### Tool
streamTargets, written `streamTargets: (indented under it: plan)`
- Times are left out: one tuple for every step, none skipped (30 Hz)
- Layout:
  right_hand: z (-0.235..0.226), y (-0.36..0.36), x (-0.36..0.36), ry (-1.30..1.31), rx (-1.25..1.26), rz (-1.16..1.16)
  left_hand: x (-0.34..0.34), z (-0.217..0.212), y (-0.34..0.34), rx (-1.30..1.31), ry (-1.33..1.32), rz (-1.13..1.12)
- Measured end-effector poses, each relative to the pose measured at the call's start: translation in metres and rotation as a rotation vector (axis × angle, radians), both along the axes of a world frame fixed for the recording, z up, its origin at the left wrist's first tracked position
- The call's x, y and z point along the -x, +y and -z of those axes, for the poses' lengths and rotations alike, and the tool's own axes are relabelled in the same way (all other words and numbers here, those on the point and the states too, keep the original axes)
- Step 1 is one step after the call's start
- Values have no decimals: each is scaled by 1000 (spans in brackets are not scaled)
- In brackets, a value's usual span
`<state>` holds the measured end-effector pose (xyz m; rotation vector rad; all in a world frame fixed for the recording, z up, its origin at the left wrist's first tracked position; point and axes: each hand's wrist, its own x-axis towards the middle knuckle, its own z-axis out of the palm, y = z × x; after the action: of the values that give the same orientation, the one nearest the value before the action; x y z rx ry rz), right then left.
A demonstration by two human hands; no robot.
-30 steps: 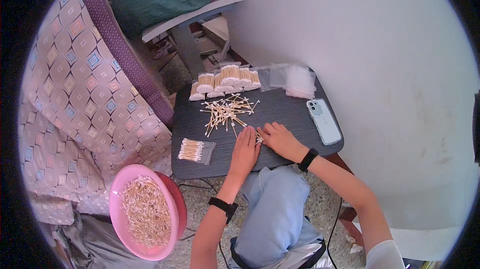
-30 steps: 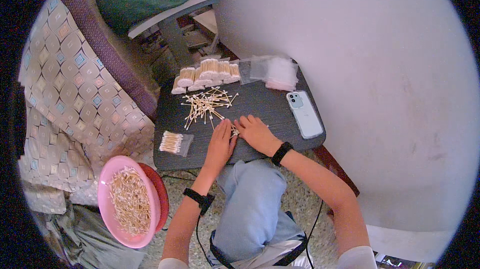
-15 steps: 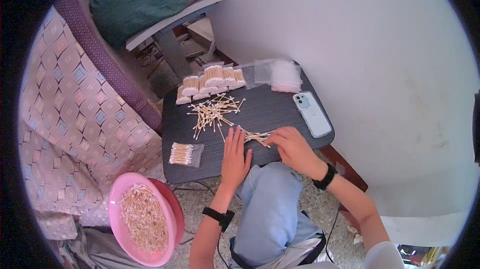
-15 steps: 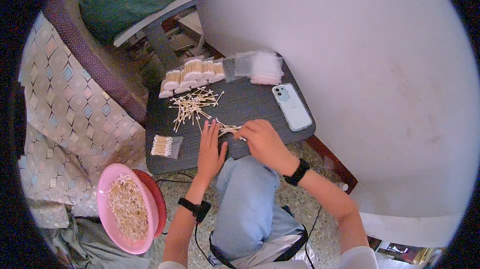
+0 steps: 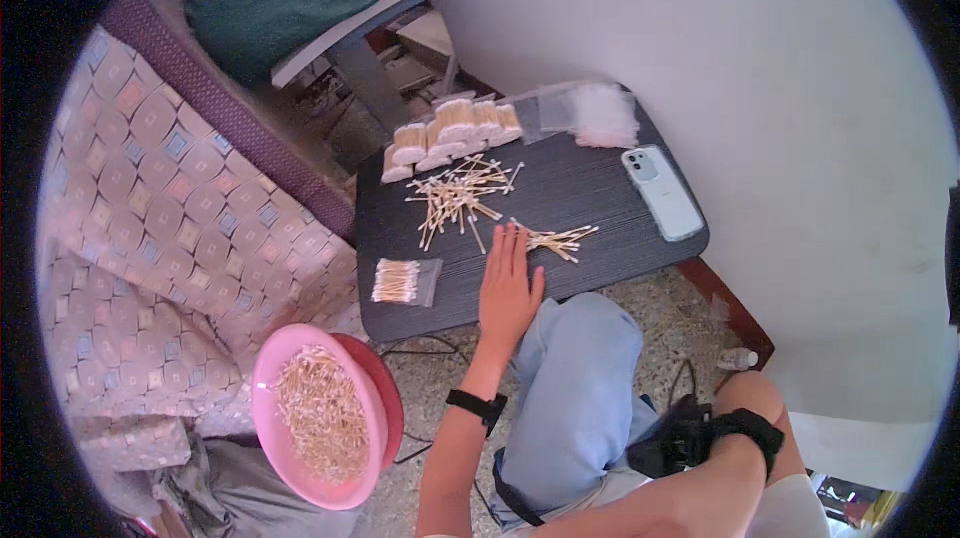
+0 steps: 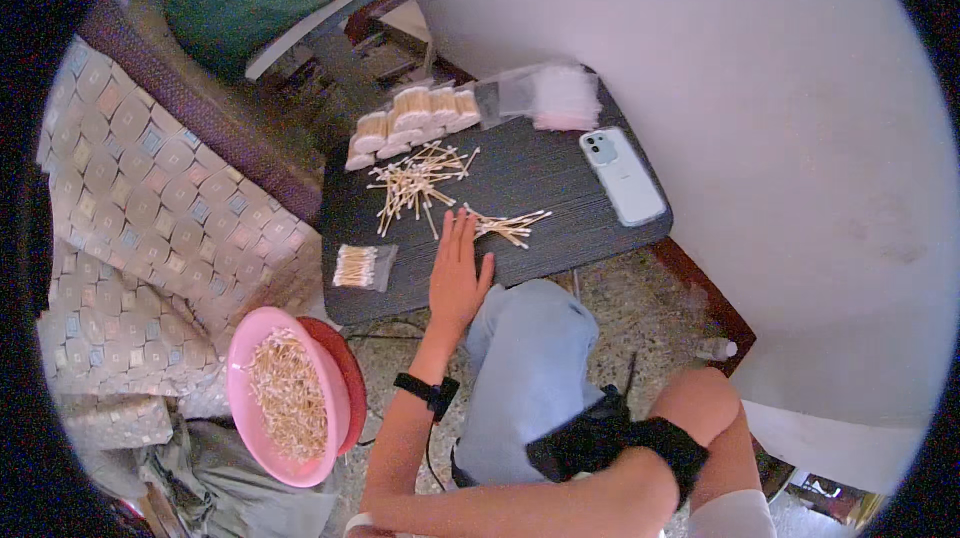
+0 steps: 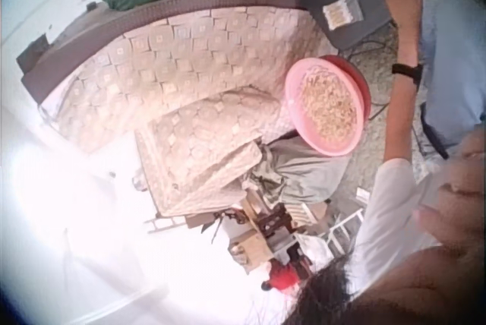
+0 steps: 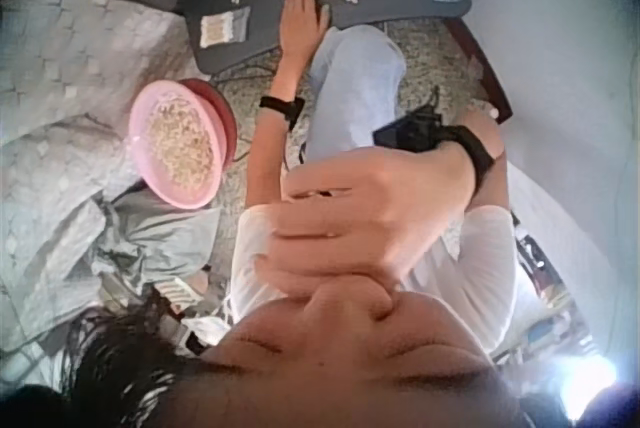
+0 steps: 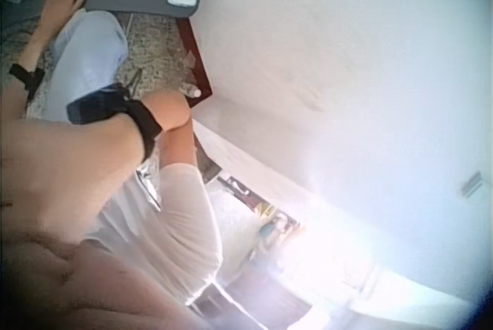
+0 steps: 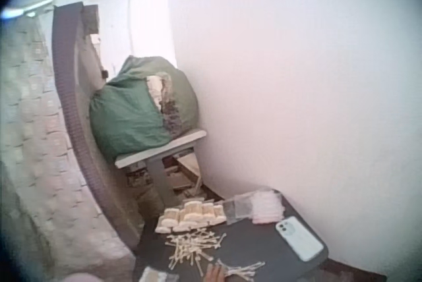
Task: The person gathers cotton swabs from a table, aligns them into a row by hand, and places the bundle into a plastic bag. They then repeat the process, gathering and aligning more swabs to place into a second plastic bag.
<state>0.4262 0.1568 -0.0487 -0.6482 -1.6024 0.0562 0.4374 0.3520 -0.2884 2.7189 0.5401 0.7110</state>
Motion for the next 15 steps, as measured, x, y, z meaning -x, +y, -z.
streamTargets:
  plan:
    - [2,-2,1,-27,-66,131,1,0,0,-4,2,-5]
    - [2,-3,0,-55,-132,263,2,0,0,-5,6,-12]
    - [0,-7,-1,-50,-133,256,4,-1,0,9,16,-10]
    - [-4,-14,-4,-62,-22,198,4,0,0,21,27,-3]
    - [-7,-18,-7,-75,77,128,8,0,3,2,33,-9]
    - [-6,-22,-10,-67,61,113,12,2,3,-13,40,-25]
    - [-5,-29,-11,0,171,-52,9,1,-1,1,21,-8]
    - [-3,-34,-9,65,279,-220,6,0,-4,15,4,8]
    - [-1,-39,-4,65,271,-227,2,-1,-2,28,-6,11]
    - [0,-41,3,137,288,-269,3,-1,-1,20,1,-3]
    - [3,-43,7,208,306,-312,3,-1,0,26,1,3]
    - [6,-46,6,210,299,-327,4,0,0,33,0,9]
    - [7,-45,3,222,311,-407,2,0,-1,35,6,7]
    - [8,-45,0,234,325,-485,2,0,-1,30,4,1]
    - [9,-45,-4,244,339,-561,3,0,-1,36,-3,7]
